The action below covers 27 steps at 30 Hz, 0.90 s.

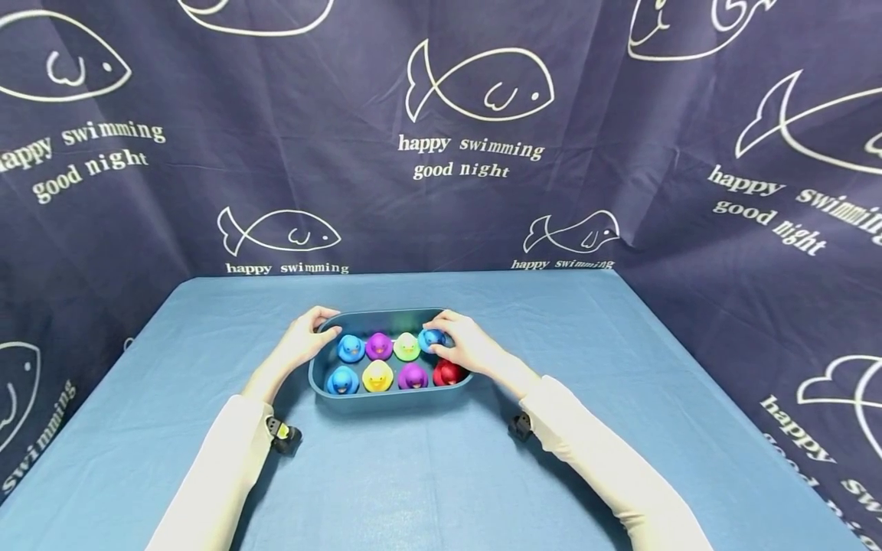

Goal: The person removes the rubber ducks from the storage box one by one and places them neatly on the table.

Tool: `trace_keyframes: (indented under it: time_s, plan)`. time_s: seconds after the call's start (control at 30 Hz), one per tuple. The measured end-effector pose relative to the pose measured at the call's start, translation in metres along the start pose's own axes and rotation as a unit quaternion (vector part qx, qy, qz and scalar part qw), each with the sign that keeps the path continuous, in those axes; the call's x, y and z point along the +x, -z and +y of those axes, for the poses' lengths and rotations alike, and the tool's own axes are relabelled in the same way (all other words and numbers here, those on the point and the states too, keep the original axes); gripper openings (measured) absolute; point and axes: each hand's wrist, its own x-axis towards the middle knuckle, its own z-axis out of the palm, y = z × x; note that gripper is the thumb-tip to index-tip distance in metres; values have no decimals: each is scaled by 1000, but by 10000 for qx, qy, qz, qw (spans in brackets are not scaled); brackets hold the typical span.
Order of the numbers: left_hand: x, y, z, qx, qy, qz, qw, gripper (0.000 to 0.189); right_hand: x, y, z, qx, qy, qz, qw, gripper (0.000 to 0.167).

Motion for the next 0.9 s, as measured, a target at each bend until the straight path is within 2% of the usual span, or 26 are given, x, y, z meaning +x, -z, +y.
trace_keyframes:
  time_s: [0.23, 0.4, 0.67, 0.9]
  plan:
    - [-1, 1, 1, -77, -75, 9, 9999, 37, 0, 8, 1, 437, 187, 468, 9978, 35]
    - [-3, 0, -1, -114, -117, 33, 9999, 35, -1, 18, 1, 627, 237, 472, 9966, 34]
    - [-4, 0, -3, -173, -82, 46, 9998, 35, -6, 31, 1, 636, 116, 443, 9969, 34]
    - [-2, -1, -3, -166, -31, -21, 9999, 35, -10, 40, 6, 393, 86, 577, 9975, 34]
